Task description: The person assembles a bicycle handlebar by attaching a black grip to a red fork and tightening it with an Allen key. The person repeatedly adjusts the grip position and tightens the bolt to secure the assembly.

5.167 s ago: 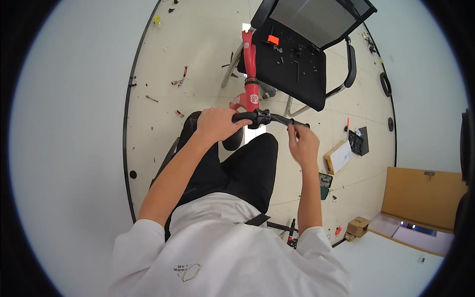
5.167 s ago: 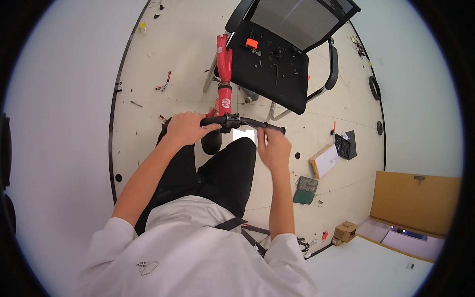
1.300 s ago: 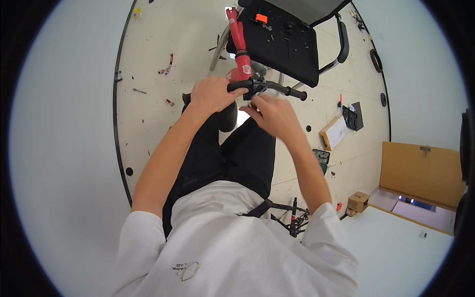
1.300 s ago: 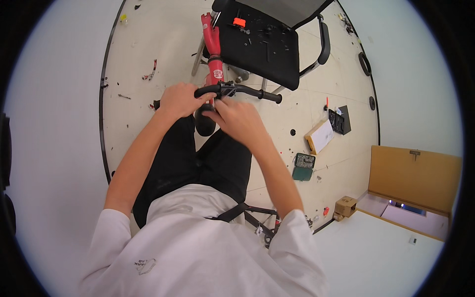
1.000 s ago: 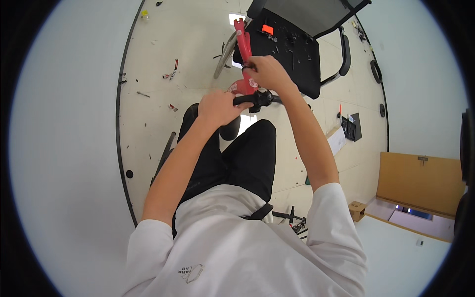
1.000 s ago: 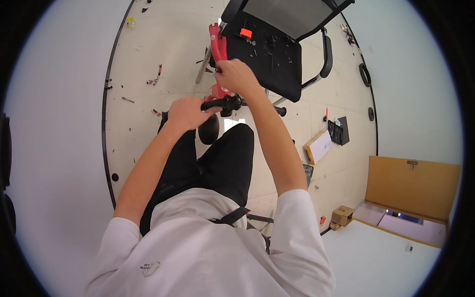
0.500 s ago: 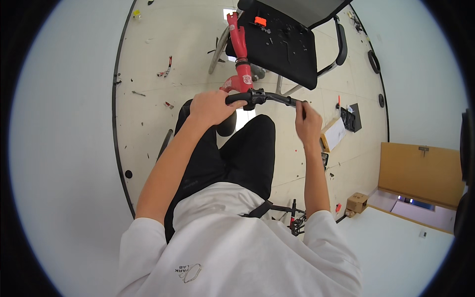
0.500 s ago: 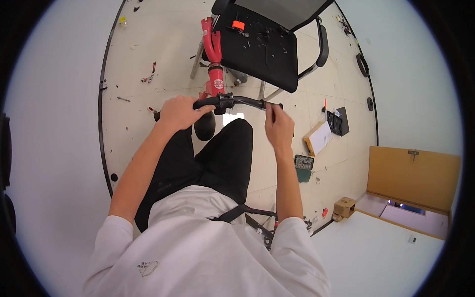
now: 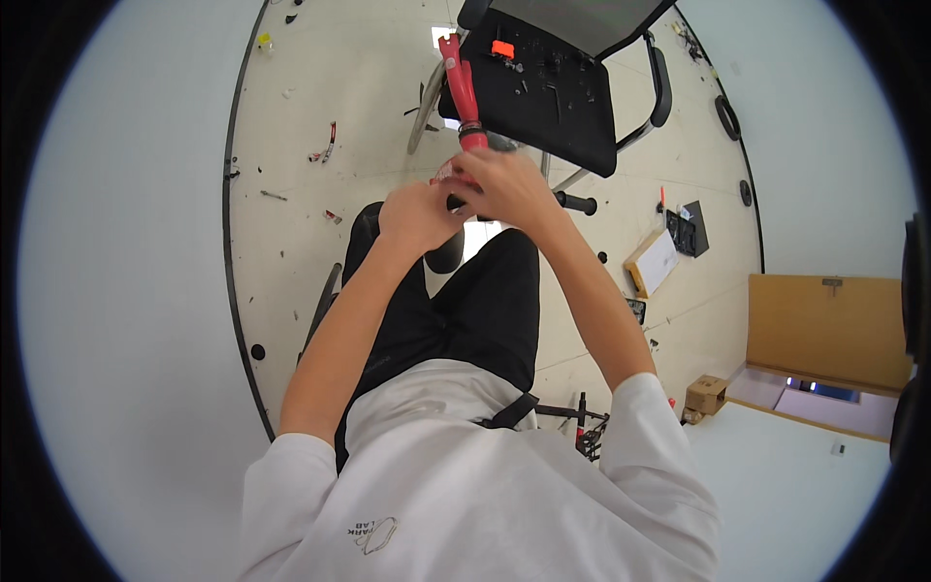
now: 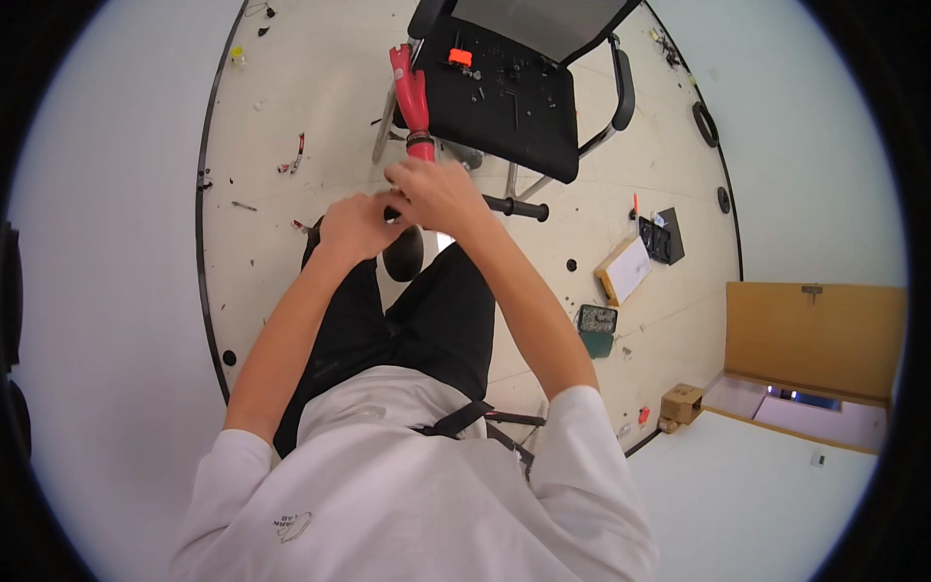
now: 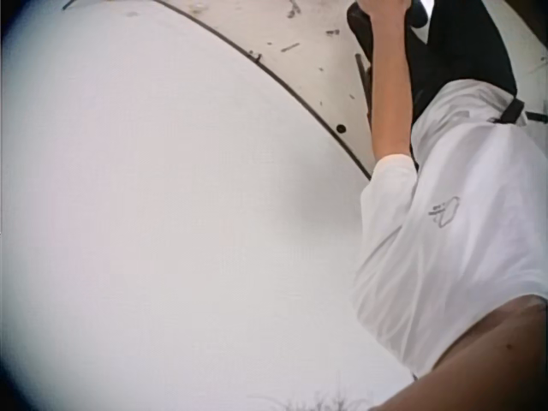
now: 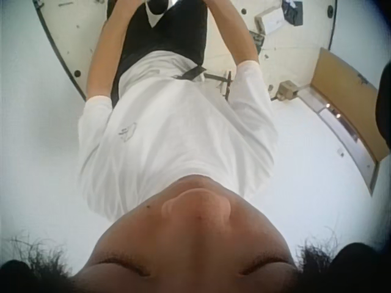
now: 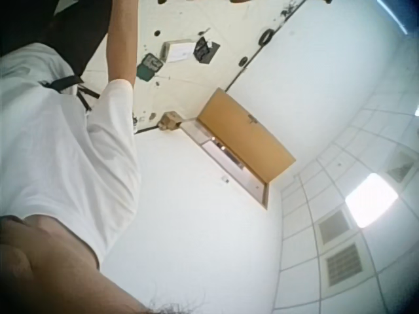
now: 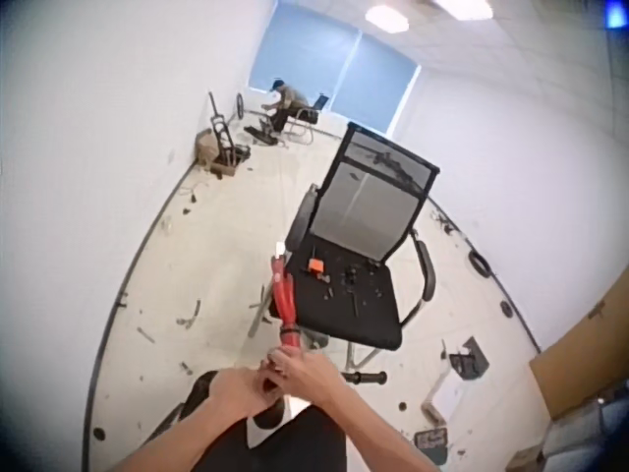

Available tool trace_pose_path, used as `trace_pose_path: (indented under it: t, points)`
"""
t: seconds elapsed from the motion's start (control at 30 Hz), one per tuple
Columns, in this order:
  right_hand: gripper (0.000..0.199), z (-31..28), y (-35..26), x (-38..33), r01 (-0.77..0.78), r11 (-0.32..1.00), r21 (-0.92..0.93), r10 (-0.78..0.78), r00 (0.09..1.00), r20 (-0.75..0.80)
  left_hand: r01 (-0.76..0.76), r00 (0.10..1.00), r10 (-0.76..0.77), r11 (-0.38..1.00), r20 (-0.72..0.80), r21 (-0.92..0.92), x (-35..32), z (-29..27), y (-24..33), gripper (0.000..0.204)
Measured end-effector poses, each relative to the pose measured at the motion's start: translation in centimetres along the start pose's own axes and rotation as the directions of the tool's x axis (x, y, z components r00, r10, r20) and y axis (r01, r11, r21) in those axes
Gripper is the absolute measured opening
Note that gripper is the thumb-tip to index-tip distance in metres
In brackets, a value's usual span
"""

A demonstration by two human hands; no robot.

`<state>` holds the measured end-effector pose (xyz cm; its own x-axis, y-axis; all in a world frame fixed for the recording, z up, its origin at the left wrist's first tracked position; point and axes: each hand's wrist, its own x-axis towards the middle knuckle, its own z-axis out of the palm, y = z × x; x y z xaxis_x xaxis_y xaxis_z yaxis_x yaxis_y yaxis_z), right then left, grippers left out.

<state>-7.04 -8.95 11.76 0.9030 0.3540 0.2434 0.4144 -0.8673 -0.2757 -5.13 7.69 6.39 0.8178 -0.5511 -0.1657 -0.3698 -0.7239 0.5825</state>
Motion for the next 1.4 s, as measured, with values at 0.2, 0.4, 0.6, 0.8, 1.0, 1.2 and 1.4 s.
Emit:
trace_pose_path:
  t: [0.2,0.4,0.6,0.8,1.0,1.2,1.4]
  points:
    - [0.022,0.7,6.6,3.1,-0.313,0.950,0.016,0.312,0.949,0.032,0.052,0.998,-0.055,0.996,0.027,0.079,0.3,0.2,0.2,0.076]
    - [0.023,0.1,11.3,-4.1,-0.514,0.854,0.077,0.520,0.838,-0.165,0.054,0.997,-0.057,0.996,0.043,0.073,0.0,0.0,-0.3,0.078]
    - [0.029,-0.6,7.7,-12.7,-0.548,0.836,-0.029,0.517,0.803,-0.297,0.055,0.992,-0.063,0.995,0.106,0.083,0.2,-0.8,0.4,0.078]
    - [0.009,-0.2,-3.2,-16.9,-0.528,0.844,0.098,0.530,0.788,-0.312,0.049,0.996,-0.055,0.995,0.068,0.092,0.2,-0.6,0.3,0.075]
    - [0.020,-1.8,-4.2,-9.9,-0.143,0.989,-0.025,0.142,0.990,-0.017,-0.006,1.000,0.005,0.997,0.011,0.072,0.6,-0.1,-0.2,0.072]
    - [0.024,-0.5,0.2,1.0,0.064,0.996,-0.067,-0.052,0.985,0.165,-0.043,0.999,0.045,0.998,-0.030,0.045,1.0,1.5,-1.3,0.066]
    - [0.023,0.0,6.5,3.5,-0.260,0.963,0.079,0.245,0.956,0.161,-0.024,1.000,0.024,0.999,-0.018,0.024,0.2,1.0,-0.3,0.073]
